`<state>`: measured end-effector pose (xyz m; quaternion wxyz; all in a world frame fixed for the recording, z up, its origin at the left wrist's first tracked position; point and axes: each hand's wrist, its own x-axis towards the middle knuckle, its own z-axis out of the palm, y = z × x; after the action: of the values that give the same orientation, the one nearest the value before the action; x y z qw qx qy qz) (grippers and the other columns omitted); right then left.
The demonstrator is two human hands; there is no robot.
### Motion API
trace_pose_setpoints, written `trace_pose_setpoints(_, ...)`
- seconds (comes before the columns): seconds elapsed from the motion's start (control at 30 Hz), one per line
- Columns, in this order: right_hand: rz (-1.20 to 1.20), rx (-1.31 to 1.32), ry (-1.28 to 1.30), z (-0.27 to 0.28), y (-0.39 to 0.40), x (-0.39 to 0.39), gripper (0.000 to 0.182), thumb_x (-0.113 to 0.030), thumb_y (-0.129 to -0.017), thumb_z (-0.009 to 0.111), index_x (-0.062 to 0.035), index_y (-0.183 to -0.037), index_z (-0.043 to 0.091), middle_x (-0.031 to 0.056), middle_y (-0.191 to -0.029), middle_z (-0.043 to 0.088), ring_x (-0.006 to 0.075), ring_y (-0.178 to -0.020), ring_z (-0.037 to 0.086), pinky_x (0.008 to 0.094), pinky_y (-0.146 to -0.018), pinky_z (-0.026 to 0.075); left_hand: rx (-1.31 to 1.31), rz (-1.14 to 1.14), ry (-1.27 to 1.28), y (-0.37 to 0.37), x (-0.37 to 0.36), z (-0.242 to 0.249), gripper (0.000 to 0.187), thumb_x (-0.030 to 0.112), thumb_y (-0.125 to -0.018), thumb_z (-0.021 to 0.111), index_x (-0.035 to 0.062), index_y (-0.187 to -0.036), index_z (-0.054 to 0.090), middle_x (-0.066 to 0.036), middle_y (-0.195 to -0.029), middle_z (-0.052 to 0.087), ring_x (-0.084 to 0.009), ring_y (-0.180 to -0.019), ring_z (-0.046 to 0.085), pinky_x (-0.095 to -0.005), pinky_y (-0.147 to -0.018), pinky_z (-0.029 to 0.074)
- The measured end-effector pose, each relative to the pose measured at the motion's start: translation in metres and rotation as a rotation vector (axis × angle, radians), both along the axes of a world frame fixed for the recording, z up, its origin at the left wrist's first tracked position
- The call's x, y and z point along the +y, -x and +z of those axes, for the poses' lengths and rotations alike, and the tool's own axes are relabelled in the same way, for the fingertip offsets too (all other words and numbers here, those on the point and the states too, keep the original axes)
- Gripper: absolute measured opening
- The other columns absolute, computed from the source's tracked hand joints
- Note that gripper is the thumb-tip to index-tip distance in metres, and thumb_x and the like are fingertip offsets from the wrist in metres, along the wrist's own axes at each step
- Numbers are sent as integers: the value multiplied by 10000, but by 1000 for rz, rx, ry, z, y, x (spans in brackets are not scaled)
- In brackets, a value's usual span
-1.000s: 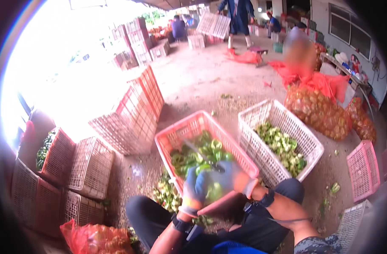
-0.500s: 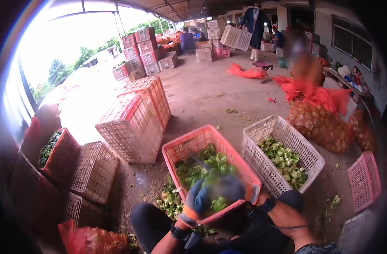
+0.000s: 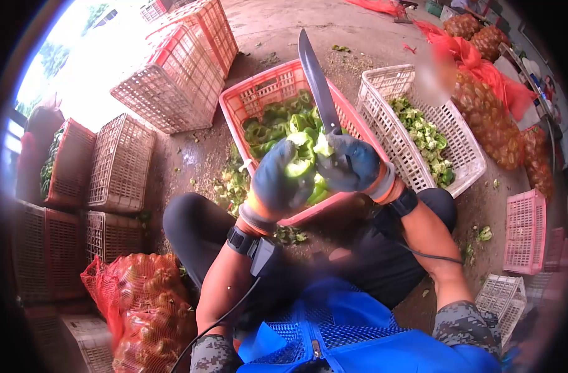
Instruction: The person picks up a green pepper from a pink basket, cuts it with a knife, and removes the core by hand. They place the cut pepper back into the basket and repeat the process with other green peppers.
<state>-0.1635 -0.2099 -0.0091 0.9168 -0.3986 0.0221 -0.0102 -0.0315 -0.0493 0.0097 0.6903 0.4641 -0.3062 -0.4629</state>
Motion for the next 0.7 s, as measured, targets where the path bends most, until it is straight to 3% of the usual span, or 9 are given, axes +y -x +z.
trace_pose_setpoints(0.1,-47,104,-84,3,6,1,288,-325,-1048,504,-77,-995,640,56,-597,551,127,-350,388,273,-344,298,126,11,-4,3,-3,-1,306,256,-1011,563,39,-1223,604,-57,-858,608,-143,-621,549,-260,-567,413)
trace_pose_setpoints(0.13,-87,125,149,13,9,3,350,-388,-1061,489,-95,-929,625,35,-526,475,112,-343,367,267,-341,280,135,26,-14,2,-4,0,303,275,-1034,539,43,-1216,608,-43,-819,606,-123,-567,540,-243,-523,403)
trace_pose_setpoints(0.23,-128,-11,124,5,21,-19,409,-438,-1048,503,-69,-894,590,-4,-577,478,87,-377,378,239,-353,259,-225,192,-212,-2,-5,5,309,297,-1047,550,55,-1229,612,-20,-776,608,-101,-537,541,-232,-490,414)
trace_pose_setpoints(0.3,-512,-8,21,11,30,-32,357,-422,-1052,502,-113,-887,570,-33,-573,436,72,-392,371,235,-361,247,-320,213,-179,-13,-11,-10,396,291,-1028,614,38,-1329,567,-34,-876,671,-100,-630,603,-251,-549,481)
trace_pose_setpoints(0.33,-523,-35,-62,9,34,-55,321,-389,-1065,486,-150,-860,550,-54,-565,401,63,-394,336,235,-369,229,-503,218,-209,-24,-5,-13,567,353,-966,685,9,-1384,518,-152,-986,688,-223,-806,659,-330,-720,511)
trace_pose_setpoints(0.37,-859,17,-53,28,37,-45,411,-452,-1054,506,-79,-912,600,-59,-530,329,50,-402,274,227,-387,214,-686,232,-239,-35,1,-17,748,415,-904,755,-21,-1439,468,-269,-1096,705,-345,-981,715,-408,-891,541)
trace_pose_setpoints(0.43,-823,-87,-248,1,69,-116,467,-405,-1044,544,57,-1033,607,-56,-547,334,40,-434,275,217,-421,221,-783,406,-129,-50,20,2,605,320,-936,735,-16,-1391,521,-212,-1075,724,-279,-944,719,-368,-854,552)
trace_pose_setpoints(0.57,-698,-35,-316,-49,118,-201,323,-270,-1036,567,51,-1059,588,-32,-586,402,47,-490,325,212,-453,253,-583,623,25,-89,115,66,158,104,-966,669,2,-1086,668,-60,-934,721,-129,-814,677,-256,-727,542)
trace_pose_setpoints(0.7,-869,67,-161,-41,85,-170,186,-196,-1059,535,-28,-1082,613,15,-819,542,45,-492,312,211,-438,259,-433,730,-207,-166,217,-14,130,120,-952,686,17,-874,668,-46,-750,673,-109,-653,611,-261,-588,490)
